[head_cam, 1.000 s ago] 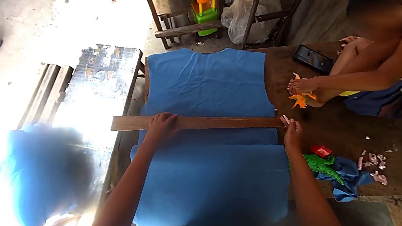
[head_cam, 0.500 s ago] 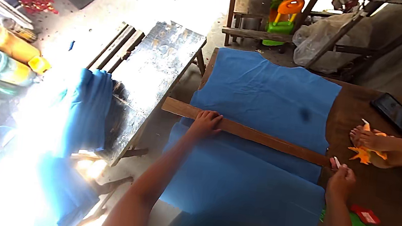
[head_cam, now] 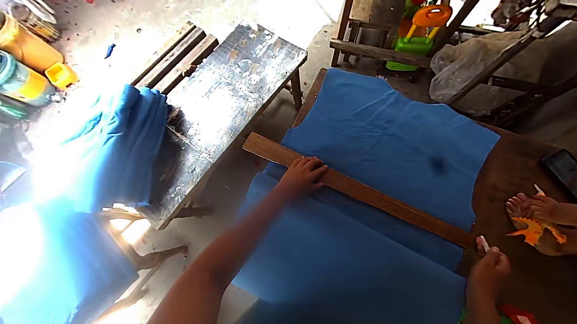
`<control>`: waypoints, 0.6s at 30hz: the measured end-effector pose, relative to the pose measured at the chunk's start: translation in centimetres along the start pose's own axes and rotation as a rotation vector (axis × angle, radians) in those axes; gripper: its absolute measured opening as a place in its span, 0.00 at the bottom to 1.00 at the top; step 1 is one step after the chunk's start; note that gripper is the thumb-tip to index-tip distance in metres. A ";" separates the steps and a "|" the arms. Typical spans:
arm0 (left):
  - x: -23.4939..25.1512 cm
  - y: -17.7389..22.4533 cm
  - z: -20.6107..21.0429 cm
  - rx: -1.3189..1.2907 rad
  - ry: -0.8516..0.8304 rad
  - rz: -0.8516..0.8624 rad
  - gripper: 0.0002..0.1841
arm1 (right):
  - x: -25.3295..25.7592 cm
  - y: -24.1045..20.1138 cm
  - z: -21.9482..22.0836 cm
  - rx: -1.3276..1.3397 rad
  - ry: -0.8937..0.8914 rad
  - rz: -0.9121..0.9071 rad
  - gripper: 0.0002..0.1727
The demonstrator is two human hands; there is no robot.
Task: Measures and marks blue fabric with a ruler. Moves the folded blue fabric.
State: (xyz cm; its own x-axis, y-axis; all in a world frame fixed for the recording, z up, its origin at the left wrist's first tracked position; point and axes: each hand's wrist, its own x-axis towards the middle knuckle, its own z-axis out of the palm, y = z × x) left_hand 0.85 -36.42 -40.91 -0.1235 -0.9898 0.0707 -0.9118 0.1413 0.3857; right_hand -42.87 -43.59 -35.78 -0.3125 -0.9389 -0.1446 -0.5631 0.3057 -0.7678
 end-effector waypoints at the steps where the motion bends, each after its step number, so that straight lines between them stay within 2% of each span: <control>1: 0.0 -0.1 0.2 0.009 0.008 0.003 0.25 | 0.0 0.0 0.0 -0.008 0.003 0.000 0.28; 9: 0.2 -0.1 0.1 -0.063 -0.014 -0.018 0.23 | -0.1 0.1 0.0 -0.012 -0.011 -0.026 0.28; 12: 0.3 1.2 -0.3 0.015 -0.021 -0.139 0.20 | 0.0 0.2 -0.1 -0.023 -0.024 -0.027 0.28; 16: 1.1 3.7 -0.5 0.054 -0.161 -0.332 0.21 | 0.3 -0.9 -0.9 -0.111 -0.053 -0.024 0.28; 18: 1.3 4.2 -0.8 0.025 -0.215 -0.376 0.22 | -0.2 -2.4 -1.1 -0.244 0.006 -0.115 0.27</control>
State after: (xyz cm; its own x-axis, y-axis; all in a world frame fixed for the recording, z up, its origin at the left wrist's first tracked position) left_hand -2.79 -37.07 -38.45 0.1425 -0.9538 -0.2647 -0.9177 -0.2275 0.3256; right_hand -42.29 -43.92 -33.26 -0.2401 -0.9688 -0.0611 -0.7627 0.2272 -0.6055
